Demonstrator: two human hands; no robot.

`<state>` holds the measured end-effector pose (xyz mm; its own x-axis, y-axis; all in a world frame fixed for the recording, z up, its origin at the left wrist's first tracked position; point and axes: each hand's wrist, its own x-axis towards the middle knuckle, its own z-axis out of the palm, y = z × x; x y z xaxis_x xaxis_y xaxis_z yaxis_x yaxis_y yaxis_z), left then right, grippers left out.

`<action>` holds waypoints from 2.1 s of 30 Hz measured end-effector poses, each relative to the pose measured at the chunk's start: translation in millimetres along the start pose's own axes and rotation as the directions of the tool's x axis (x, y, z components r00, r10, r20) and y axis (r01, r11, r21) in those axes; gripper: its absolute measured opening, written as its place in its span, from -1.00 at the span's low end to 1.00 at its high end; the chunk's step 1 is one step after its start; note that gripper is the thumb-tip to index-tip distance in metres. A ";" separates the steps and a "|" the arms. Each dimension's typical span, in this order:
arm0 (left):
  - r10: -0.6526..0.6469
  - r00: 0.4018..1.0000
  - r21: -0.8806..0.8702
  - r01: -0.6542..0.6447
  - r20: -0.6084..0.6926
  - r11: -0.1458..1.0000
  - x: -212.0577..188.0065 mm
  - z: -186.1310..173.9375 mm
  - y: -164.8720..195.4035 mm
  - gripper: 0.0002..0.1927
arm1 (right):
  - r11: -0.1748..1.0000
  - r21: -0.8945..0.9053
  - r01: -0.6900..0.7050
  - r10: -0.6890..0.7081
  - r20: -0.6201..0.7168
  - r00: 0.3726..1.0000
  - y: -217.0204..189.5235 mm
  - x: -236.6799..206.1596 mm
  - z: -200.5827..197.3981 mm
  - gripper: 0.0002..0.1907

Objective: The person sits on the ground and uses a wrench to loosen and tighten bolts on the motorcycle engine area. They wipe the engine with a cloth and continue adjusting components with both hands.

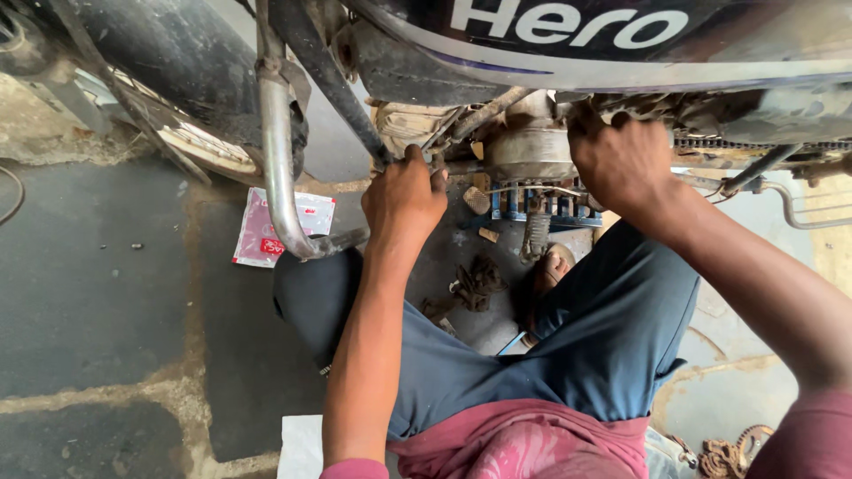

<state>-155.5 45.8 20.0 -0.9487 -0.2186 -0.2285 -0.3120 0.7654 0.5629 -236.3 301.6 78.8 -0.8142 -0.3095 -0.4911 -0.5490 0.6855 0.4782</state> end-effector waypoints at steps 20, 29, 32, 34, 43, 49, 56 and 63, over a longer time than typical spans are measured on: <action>-0.009 0.997 -0.022 0.011 0.073 1.000 0.9 -7.2 -1.7 -0.59 | 1.000 0.008 -0.003 0.005 -0.310 0.951 -69.4 3.4 2.7 -0.53; 0.350 0.936 0.271 -0.347 0.038 0.898 -9.3 67.6 35.7 -0.31 | 0.877 0.480 -0.014 0.312 -0.548 0.777 -41.6 12.1 46.4 -0.21; 0.501 0.864 0.227 -0.479 -0.049 0.848 2.0 98.0 47.1 -0.44 | 0.657 0.743 0.129 0.469 -0.536 0.702 -45.6 19.0 79.9 -0.30; 0.535 0.835 0.024 -0.537 -0.129 0.843 5.6 116.1 53.9 -0.50 | 0.386 0.888 0.251 0.586 -0.446 0.677 -53.4 21.4 101.2 -0.41; 0.413 0.892 -0.424 -0.450 -0.182 0.786 6.2 150.2 82.4 -0.57 | -0.877 0.452 0.164 0.230 0.095 0.968 -56.2 3.0 130.2 -0.54; 0.418 0.888 -0.033 -0.431 -0.195 0.902 8.8 122.7 102.5 -0.56 | -0.637 0.703 0.317 0.262 -0.189 0.946 -38.9 -13.9 141.8 -0.54; 0.575 0.814 0.356 -0.515 -0.080 0.779 34.5 95.1 144.9 -0.64 | -0.596 0.735 0.323 0.289 -0.180 0.940 0.8 -20.9 161.2 -0.64; 0.728 0.681 0.471 -0.618 -0.080 0.630 56.3 105.4 149.9 -0.64 | -0.572 0.755 0.321 0.330 -0.147 0.933 31.9 -31.4 171.1 -0.68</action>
<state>-250.2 212.0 7.8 -0.8770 0.3598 0.3183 0.4143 0.9020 0.1218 -195.9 445.9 -15.1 -0.9681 -0.1591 -0.1935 0.1950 0.0061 -0.9808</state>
